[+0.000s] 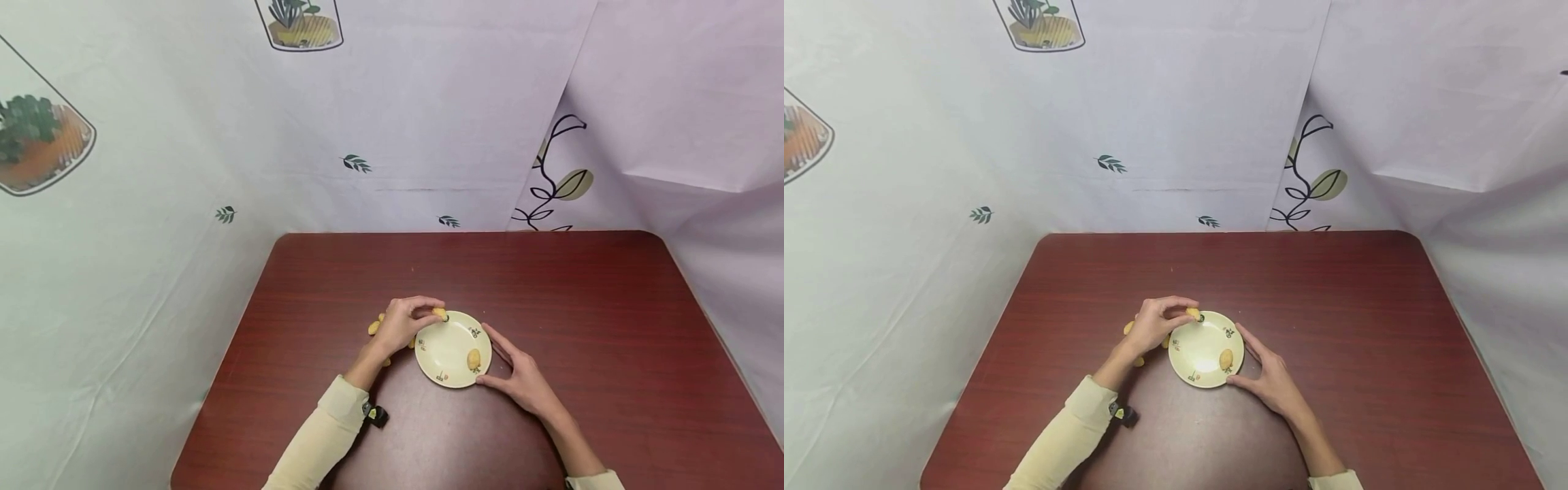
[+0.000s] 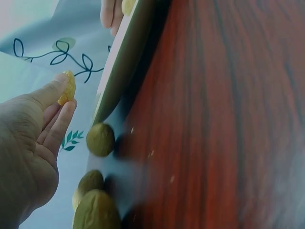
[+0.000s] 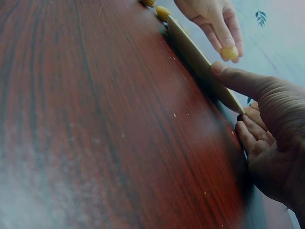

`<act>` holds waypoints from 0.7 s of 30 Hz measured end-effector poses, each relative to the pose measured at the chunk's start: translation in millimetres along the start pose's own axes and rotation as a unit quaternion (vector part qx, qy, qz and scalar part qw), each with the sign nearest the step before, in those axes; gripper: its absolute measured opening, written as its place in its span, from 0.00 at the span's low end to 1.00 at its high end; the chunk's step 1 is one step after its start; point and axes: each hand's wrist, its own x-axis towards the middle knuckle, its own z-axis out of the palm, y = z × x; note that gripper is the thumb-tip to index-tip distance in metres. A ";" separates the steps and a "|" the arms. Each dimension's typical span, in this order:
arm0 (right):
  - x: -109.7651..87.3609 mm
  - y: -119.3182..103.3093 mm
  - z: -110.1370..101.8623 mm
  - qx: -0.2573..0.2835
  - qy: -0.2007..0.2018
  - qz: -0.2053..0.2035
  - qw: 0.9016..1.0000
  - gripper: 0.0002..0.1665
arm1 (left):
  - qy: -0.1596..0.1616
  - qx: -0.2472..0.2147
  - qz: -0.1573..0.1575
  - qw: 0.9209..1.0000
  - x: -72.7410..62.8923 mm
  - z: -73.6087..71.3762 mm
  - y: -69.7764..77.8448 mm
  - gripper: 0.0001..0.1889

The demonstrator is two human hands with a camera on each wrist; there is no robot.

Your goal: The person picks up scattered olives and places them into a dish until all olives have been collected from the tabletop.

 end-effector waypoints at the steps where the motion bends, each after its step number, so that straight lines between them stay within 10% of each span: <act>1: 0.0 -0.2 -0.1 0.000 -0.001 0.000 1.000 0.61 | -0.002 -0.001 -0.002 1.000 0.4 2.1 1.1 0.15; 21: -1.1 -4.8 -0.8 0.005 0.004 -0.019 1.000 0.59 | -0.035 0.058 0.025 0.997 1.4 42.2 7.7 0.13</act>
